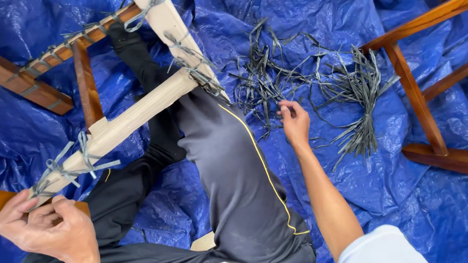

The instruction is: Tying and weaving plastic strips onto a wooden chair frame to create a seat.

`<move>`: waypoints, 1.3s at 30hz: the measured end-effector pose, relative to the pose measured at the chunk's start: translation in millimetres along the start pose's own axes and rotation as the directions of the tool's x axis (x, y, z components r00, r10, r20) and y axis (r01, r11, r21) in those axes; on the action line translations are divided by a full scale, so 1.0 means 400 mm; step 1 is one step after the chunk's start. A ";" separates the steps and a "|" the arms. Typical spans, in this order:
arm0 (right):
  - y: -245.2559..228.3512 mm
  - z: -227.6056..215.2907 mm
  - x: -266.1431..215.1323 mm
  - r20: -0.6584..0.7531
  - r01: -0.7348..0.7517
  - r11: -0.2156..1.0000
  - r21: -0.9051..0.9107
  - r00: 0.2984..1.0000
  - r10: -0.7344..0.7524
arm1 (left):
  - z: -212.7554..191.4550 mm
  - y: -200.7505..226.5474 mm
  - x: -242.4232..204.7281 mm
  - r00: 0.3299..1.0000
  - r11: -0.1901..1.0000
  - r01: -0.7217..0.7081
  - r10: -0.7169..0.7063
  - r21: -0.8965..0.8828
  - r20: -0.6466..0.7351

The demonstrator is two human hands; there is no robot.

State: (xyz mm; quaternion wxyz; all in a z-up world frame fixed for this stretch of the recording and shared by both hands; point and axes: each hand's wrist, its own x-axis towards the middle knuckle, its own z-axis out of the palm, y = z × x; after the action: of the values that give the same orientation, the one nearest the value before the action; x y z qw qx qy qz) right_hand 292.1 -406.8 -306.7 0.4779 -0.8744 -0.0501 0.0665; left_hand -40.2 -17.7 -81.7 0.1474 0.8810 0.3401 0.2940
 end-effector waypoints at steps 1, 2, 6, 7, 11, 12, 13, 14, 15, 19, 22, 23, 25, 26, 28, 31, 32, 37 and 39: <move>0.010 0.027 0.030 0.043 -0.165 0.956 0.244 0.986 0.160 | 0.003 0.014 0.008 0.998 0.993 -0.060 0.062 0.097 -0.022; 0.020 0.053 0.059 0.122 -0.321 0.827 0.462 0.946 0.299 | 0.004 0.028 0.016 0.991 0.974 -0.118 0.127 0.193 -0.035; 0.028 0.133 0.164 0.185 -0.414 0.710 0.570 0.906 0.380 | 0.010 -0.024 -0.017 0.991 0.972 -0.118 0.128 0.202 -0.038; 0.030 0.149 0.182 0.251 -0.491 0.647 0.583 0.867 0.431 | 0.012 -0.028 -0.019 0.994 0.982 -0.093 0.100 0.166 -0.033; 0.105 0.189 0.200 0.144 -0.410 0.797 0.443 0.910 0.389 | 0.018 -0.012 -0.011 0.997 0.996 -0.045 0.049 0.074 -0.056; 0.111 0.184 0.192 0.149 -0.405 0.799 0.444 0.913 0.380 | 0.021 0.002 -0.004 0.997 0.996 -0.041 0.046 0.077 -0.065; 0.120 0.175 0.177 0.135 -0.377 0.818 0.434 0.925 0.354 | 0.023 0.014 0.002 0.997 0.999 -0.023 0.025 0.036 -0.069; 0.130 0.166 0.162 0.122 -0.348 0.836 0.424 0.937 0.328 | 0.025 0.026 0.008 0.997 1.000 -0.005 0.005 -0.005 -0.072; 0.120 0.156 0.154 0.122 -0.347 0.837 0.423 0.937 0.327 | 0.026 0.012 0.000 0.997 1.000 -0.004 0.003 -0.006 -0.072; 0.088 0.150 0.169 0.151 -0.311 0.843 0.438 0.950 0.272 | 0.030 0.008 -0.002 0.998 0.996 0.018 -0.023 -0.088 -0.054; 0.078 0.196 0.230 0.237 -0.379 0.853 0.359 0.921 0.310 | 0.027 0.014 -0.001 0.998 0.992 0.021 -0.029 -0.123 -0.064; 0.077 0.211 0.253 0.277 -0.465 0.839 0.281 0.877 0.393 | 0.027 0.012 -0.005 0.998 0.989 0.026 -0.035 -0.145 -0.061; 0.119 0.243 0.278 0.268 -0.490 0.829 0.268 0.865 0.425 | 0.018 0.025 -0.006 0.996 0.981 0.054 -0.065 -0.185 -0.055; 0.139 0.258 0.294 0.254 -0.522 0.813 0.257 0.848 0.465 | 0.015 0.033 -0.006 0.995 0.971 0.078 -0.089 -0.225 -0.038; 0.128 0.247 0.279 0.217 -0.485 0.824 0.292 0.873 0.437 | 0.022 0.043 -0.003 0.993 0.963 0.087 -0.103 -0.254 -0.051; 0.134 0.194 0.220 -0.009 -0.222 0.950 0.220 0.973 0.229 | 0.034 0.056 0.000 0.992 0.963 0.083 -0.105 -0.257 -0.074; 0.137 0.175 0.198 -0.175 0.015 0.997 0.072 0.985 -0.002 | 0.035 0.059 0.001 0.991 0.969 0.069 -0.093 -0.237 -0.092; -0.104 0.003 0.090 -0.284 0.187 0.931 0.313 0.954 -0.096 | 0.024 0.093 0.018 0.976 0.954 0.118 -0.162 -0.274 -0.144; -0.267 -0.068 0.046 -0.279 0.197 0.872 0.449 0.958 -0.073 | 0.008 0.115 0.031 0.970 0.940 0.138 -0.193 -0.313 -0.151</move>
State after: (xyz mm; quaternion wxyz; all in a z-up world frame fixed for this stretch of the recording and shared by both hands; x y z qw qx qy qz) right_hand 312.3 -369.1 -203.5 0.6821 -0.7272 -0.0324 -0.0693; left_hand -7.3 -42.6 -57.8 0.2726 0.7865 0.3763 0.4068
